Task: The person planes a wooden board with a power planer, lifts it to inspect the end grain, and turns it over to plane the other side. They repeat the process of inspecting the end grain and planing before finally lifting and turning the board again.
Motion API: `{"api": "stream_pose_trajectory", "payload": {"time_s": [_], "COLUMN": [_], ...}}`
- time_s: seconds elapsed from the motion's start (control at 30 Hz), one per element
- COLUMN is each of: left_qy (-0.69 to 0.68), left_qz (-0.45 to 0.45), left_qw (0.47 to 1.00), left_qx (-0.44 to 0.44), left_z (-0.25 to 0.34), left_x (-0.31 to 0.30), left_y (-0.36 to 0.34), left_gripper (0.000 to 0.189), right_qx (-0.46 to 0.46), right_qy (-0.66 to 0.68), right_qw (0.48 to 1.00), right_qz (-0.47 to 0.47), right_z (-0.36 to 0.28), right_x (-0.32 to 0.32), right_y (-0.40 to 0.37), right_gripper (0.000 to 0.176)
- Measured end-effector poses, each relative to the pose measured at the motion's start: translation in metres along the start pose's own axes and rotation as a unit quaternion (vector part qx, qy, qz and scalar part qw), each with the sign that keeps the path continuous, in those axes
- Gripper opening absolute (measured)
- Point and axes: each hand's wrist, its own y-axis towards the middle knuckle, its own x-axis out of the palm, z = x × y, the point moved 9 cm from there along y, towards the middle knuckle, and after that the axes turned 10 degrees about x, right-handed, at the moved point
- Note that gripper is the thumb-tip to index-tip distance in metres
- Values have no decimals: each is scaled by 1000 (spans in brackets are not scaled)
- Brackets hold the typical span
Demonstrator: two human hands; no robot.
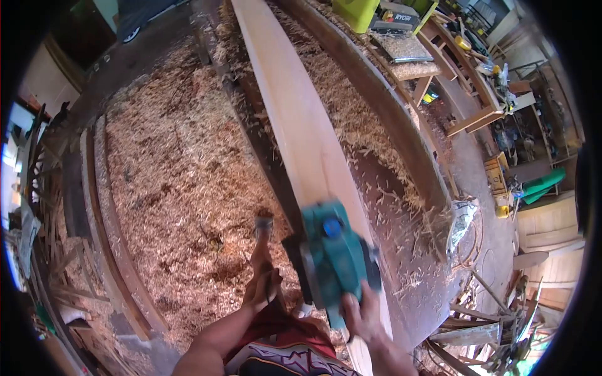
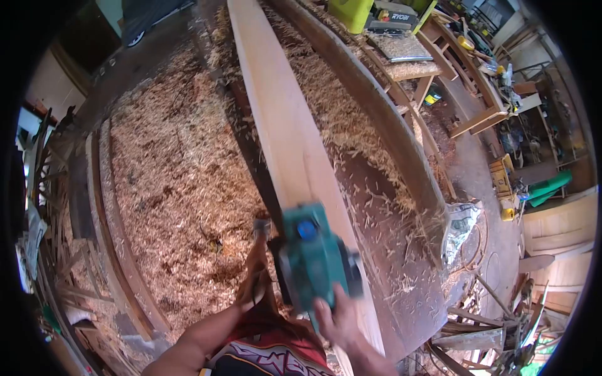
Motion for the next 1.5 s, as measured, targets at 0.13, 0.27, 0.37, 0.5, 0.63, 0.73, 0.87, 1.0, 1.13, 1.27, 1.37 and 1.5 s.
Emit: {"api": "stream_pose_trajectory", "payload": {"time_s": [0.13, 0.27, 0.37, 0.5, 0.63, 0.73, 0.87, 1.0, 1.13, 1.27, 1.37, 1.5], "left_qy": [153, 174, 30, -126, -12, 183, 320, 305, 252, 144, 65, -13], "left_qz": [45, 114, 186, 268, 269, 172, 12, 12, -25, 44, 82, 8], "left_qw": [984, 962, 970, 946, 962, 955, 893, 926, 957, 986, 993, 997], "left_qx": [-76, -176, -155, -134, 38, 156, 317, 222, 140, -73, -60, -80], "left_z": [2, -7, 15, 50, 105, 179, 255, 217, 177, 128, 189, 127], "left_x": [-62, -90, -103, -117, -119, -69, 23, 28, -9, -61, -94, -132], "left_y": [47, 50, 69, 76, 63, 43, 7, 12, 61, 124, 173, 210], "left_gripper": [36, 40, 46, 47, 43, 26, 28, 24, 20, 26, 29, 29], "right_qx": [-142, -148, -145, -148, -98, 45, 40, 124, 69, 24, -80, -157], "right_qy": [-87, 0, 20, 65, 46, 42, -42, 27, 16, -67, -37, 13], "right_qw": [984, 989, 989, 986, 994, 998, 995, 990, 997, 996, 994, 987], "right_qz": [65, 29, -6, -28, -3, -10, 75, 69, 38, 51, 57, 31], "right_z": [-186, -289, -294, -225, -90, 43, 124, 125, 40, -72, -182, -344], "right_x": [17, 41, 34, 4, -44, -73, -96, -97, -84, -43, -15, 24], "right_y": [189, 355, 387, 299, 130, -12, -152, -158, -65, 91, 236, 438], "right_gripper": [38, 51, 56, 48, 29, 40, 32, 18, 18, 31, 36, 35]}}
